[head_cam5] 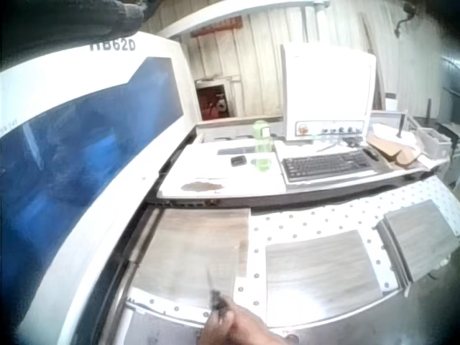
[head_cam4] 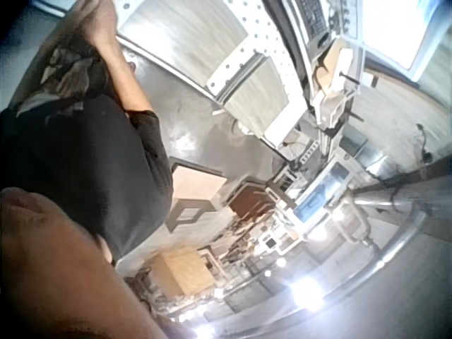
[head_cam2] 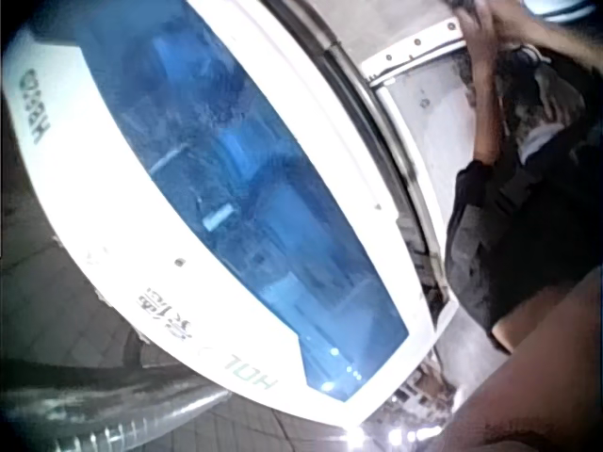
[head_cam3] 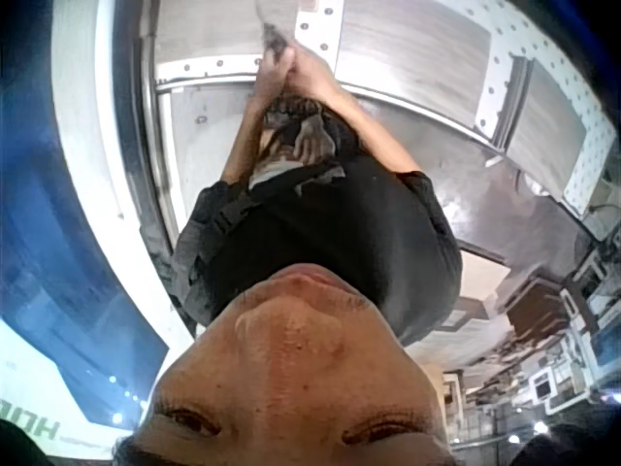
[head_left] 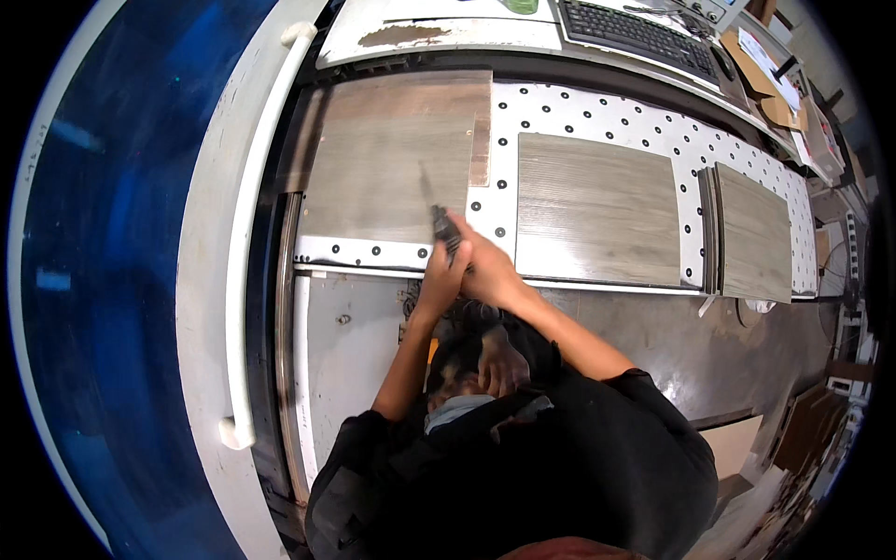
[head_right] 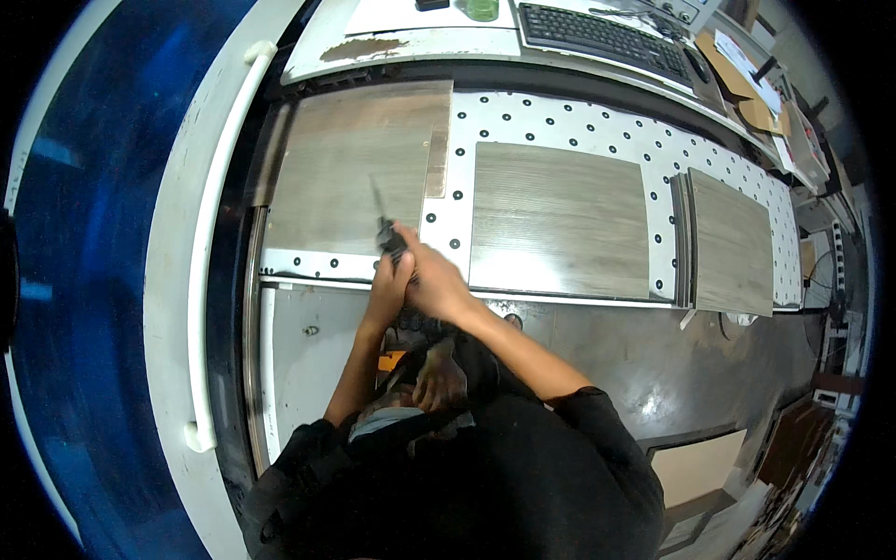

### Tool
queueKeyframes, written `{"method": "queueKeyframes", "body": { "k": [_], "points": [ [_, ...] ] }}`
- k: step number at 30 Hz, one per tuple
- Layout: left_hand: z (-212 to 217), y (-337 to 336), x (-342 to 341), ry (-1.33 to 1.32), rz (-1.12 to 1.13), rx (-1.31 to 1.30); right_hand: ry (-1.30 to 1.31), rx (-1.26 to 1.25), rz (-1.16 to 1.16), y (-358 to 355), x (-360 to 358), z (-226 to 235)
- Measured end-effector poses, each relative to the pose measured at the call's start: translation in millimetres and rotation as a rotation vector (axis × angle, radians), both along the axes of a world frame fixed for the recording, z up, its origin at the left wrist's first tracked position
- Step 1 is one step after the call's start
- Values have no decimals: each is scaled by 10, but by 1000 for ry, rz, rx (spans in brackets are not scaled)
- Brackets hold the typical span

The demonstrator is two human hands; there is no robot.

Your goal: The person repeatedly picks up rectangular wood-look panels from a stack and places them onto a perforated metal worktable. They use a handheld air gun to blow dust off the panels and the table surface before arranging the panels in a row. The person continues this cycle of picking, blowing, and placing panels throughout the clip.

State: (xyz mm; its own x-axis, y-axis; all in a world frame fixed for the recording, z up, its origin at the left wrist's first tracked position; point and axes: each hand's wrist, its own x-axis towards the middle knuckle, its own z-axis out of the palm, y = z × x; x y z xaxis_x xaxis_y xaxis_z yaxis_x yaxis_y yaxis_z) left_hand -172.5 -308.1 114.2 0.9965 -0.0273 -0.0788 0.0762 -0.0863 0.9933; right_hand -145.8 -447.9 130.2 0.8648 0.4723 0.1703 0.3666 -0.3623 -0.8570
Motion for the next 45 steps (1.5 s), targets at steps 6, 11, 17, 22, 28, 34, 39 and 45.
{"method": "queueKeyframes", "body": {
  "k": [6, 11, 17, 22, 28, 34, 39, 45],
  "points": [
    [-123, 294, -162, 3, 176, -89, 136, -195, 309, -274, 387, 235],
    [331, 449, -507, 383, -442, -9, 116, 157, -479, -903, 963, -437],
    [338, 1029, -674, 367, -215, 76, 96, 277, -540, -1115, 1090, -793],
    [340, 1735, -589, 376, 623, 597, 59, 183, -574, -1054, 1072, -724],
    [376, 2102, 208, 324, 601, 324, 52, 230, -581, -1069, 1084, -753],
    [467, 1983, 993, 232, 492, 84, 61, 235, -567, -1087, 1123, -816],
    [688, 827, 581, 403, -295, 188, 70, 288, -584, -1106, 1056, -733],
    [954, 687, -53, 447, -424, 376, 109, 290, -568, -1115, 1060, -713]
  ]
}}
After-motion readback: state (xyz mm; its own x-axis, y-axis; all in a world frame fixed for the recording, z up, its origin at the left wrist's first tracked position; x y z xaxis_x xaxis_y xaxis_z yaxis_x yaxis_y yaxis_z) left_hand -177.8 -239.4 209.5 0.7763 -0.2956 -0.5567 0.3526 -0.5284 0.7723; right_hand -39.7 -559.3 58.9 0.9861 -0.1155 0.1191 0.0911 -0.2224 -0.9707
